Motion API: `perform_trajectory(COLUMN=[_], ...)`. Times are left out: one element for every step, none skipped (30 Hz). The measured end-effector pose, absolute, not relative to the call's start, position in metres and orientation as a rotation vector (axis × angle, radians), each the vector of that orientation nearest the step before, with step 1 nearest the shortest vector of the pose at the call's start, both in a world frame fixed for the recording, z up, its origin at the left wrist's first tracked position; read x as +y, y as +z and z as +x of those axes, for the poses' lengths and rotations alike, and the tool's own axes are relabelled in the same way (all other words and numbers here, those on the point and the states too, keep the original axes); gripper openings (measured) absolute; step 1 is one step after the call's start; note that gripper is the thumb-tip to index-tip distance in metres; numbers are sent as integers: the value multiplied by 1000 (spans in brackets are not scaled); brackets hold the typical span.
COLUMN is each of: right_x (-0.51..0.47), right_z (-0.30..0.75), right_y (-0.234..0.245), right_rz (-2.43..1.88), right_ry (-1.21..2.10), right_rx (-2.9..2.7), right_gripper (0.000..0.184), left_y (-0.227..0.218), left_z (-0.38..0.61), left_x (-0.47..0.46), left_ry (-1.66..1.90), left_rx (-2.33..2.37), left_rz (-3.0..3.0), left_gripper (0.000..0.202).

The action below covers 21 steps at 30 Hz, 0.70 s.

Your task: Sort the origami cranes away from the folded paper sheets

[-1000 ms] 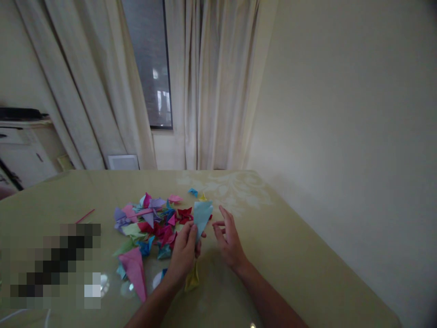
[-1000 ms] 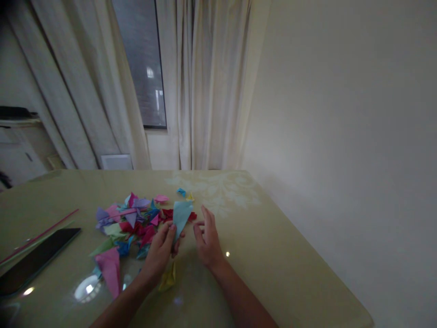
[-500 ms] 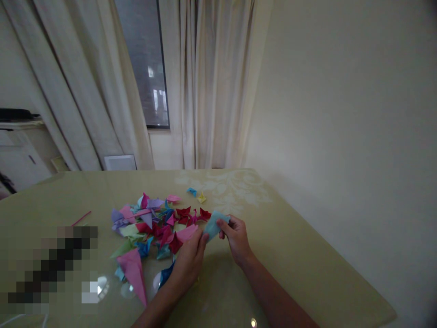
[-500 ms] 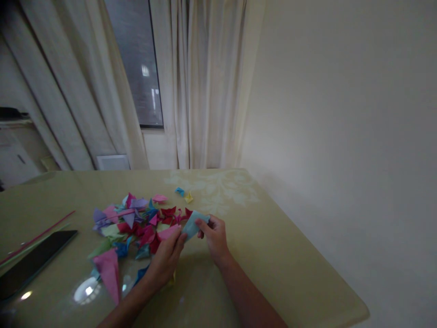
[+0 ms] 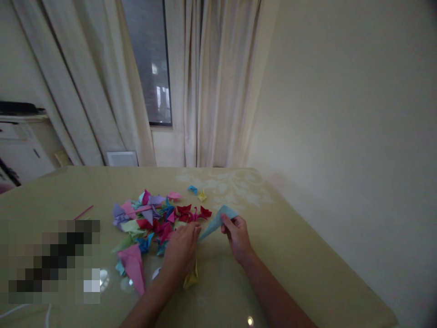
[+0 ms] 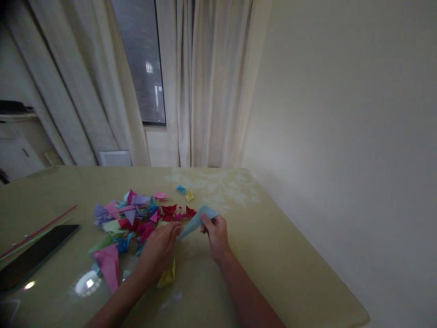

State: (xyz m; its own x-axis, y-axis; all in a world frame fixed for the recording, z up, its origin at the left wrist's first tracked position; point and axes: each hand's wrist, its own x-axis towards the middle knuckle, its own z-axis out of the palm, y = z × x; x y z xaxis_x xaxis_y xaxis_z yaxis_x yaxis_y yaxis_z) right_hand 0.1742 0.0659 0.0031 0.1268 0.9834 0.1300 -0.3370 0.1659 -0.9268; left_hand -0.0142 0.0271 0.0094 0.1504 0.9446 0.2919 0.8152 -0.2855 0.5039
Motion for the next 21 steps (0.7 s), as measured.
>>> perform_trajectory(right_x=[69,71,73,74,75,75,75,75,74,74,73,73,73,73,74,74,75,75,75,75,75], right_z=[176,178,180,181,181,181,181,181,180,180,179,179,179,179,179,179,179,179,180,180,180], right_y=[2,2,1,1,1,0,0,0,1,1,1,2,2,2,2,2,2,2,3,3,3], right_rz=[-905,-916,-923,-928,-931,-932,-931,-930,-927,-922,-919,-918,-921,-923,-925,-927,-928,-927,-924,-920,-915], right_ry=[1141,1117,1103,1099,1102,1110,1121,1132,1139,1143,1145,1142,1136,1130,1121,1115,1113,1114,1117,1123,1131], right_rx=[-905,-874,-852,-838,-828,-818,-805,-787,-765,-743,-725,-712,-703,-697,-690,-683,-679,-677,-681,-687,-699], right_gripper=[49,50,50,51,51,51,51,51,51,52,51,51,50,50,49,49,49,49,49,48,48], left_y=[10,9,8,6,4,2,0,-1,-2,-2,-1,0,2,4,6,7,8,8,8,8,8], left_z=[-20,-25,-30,-35,-39,-42,-45,-47,-48,-49,-50,-50,-50,-50,-49,-49,-50,-50,-52,-53,-55], left_x=[29,30,32,35,37,40,43,46,48,49,50,51,51,50,50,50,51,52,54,56,58], left_ry=[716,584,457,354,283,250,249,270,302,343,395,461,545,645,761,887,1022,1163,1303,1437,1561], left_rx=[1841,1947,2030,2080,2104,2116,2125,2129,2130,2119,2094,2062,2032,2004,1983,1968,1956,1936,1896,1837,1765], left_rz=[2290,2357,2392,2402,2397,2383,2367,2352,2335,2323,2313,2302,2286,2262,2228,2187,2141,2095,2054,2015,1975], left_gripper=[35,34,36,38,38,37,37,36,36,34,32,30,29,27,26,24,22,20,20,21,24])
